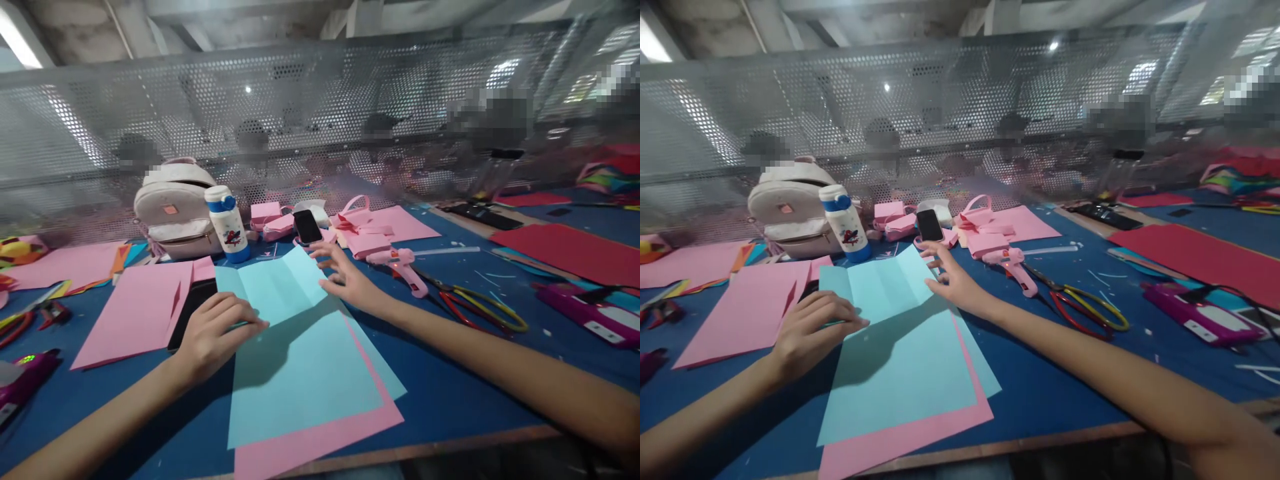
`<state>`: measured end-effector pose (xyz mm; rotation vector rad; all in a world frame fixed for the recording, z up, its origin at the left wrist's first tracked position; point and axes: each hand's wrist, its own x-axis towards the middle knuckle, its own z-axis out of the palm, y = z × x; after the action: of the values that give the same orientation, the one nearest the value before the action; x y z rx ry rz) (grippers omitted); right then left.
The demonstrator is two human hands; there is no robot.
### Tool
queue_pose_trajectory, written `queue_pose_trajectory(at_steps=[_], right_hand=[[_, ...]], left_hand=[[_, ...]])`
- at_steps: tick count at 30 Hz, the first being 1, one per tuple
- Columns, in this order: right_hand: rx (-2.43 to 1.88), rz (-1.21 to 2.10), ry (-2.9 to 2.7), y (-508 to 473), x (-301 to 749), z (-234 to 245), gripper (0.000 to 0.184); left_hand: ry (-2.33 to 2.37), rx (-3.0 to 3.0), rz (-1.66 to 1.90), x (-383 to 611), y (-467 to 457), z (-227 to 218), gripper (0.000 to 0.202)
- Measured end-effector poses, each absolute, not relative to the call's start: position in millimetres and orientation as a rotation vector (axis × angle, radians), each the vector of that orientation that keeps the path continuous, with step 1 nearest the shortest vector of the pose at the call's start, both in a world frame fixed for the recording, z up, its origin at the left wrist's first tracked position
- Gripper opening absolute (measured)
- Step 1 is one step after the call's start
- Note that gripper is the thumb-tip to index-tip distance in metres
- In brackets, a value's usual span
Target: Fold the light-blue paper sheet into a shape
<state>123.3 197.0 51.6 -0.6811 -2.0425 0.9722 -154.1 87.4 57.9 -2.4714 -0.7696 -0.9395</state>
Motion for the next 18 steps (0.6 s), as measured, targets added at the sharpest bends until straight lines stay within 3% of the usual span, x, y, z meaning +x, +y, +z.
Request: queue_pose_trajectory(at_steps=[3,6,9,18], right_hand=[[-0.572,0.648,-2.415,178.2,139.8,55.7,0.036],[-0.362,0.083,-2.477,160.1,152.1,55.0,0.015],[-0.059,-0.346,-2.37,150.3,157.6,57.1,0.014],[0.331,-0.487,-2.544,146.7,148.9,64.0,0.018]], left_hand=[[-0.787,-2.498,-1.095,-157.5,76.7,54.5,0.011],[-0.8,-2.55,-1.283,-151.4,67.8,55.2,0.011],[-0.775,-2.616,-1.298,-147.5,64.7,59.5,0.012],[-0.786,-2.815,-0.726,-168.3,70.1,39.1,0.022]])
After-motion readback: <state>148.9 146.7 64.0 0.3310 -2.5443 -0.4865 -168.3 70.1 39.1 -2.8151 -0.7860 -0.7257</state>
